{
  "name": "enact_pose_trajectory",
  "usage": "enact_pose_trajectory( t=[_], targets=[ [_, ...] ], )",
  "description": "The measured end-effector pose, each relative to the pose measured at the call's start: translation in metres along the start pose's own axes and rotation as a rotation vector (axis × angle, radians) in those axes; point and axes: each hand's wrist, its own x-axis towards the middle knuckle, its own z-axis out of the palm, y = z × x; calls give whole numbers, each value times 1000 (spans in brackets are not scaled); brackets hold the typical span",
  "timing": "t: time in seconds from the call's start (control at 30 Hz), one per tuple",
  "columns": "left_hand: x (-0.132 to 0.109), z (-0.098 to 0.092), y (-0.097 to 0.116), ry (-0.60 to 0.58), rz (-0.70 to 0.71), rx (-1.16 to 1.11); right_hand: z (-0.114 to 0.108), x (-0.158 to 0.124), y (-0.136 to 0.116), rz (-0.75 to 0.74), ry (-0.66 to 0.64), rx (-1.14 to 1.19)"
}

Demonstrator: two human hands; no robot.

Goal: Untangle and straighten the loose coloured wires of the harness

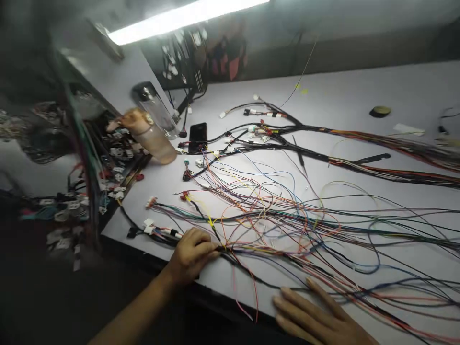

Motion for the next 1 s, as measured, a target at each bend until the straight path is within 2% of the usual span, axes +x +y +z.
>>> enact_pose_trajectory(
  t=[0.07, 0.13, 0.3, 0.37, 0.43, 0.5, 0.57, 0.67, 0.73, 0.83, 0.93, 1.0],
  targets=[
    [-3, 3, 0, 27, 50, 70, -7, 5, -2, -97, -53, -165],
    [-6, 5, 0, 62, 97, 146, -12, 7, -8, -78, -85, -215],
    [-16, 4, 6, 113, 169, 339, -22, 5, -21, 63, -184, -10],
    [-24, 2, 7, 126, 152, 418, -29, 8, -22, 114, -203, 85],
    [-32, -1, 3, 153, 105, 469, -36, 15, -24, 177, -136, 143],
    [-39, -4, -2, 165, 77, 473, -40, 28, -28, 233, 3, 159],
    [-43, -5, -6, 168, 84, 442, -35, 49, -33, 238, 117, 153],
    [-44, -5, -8, 206, 94, 372, -12, 90, -41, 145, 151, 118],
    [-43, -4, -6, 232, 98, 345, 8, 120, -44, 110, 108, 60],
    [-44, -4, -5, 246, 105, 329, 28, 155, -43, 178, -7, -52],
    [-46, -2, -7, 263, 86, 330, 33, 166, -42, 300, -119, -140],
    [-48, 0, -9, 264, 70, 329, 32, 161, -42, 323, -133, -159]
  ],
)
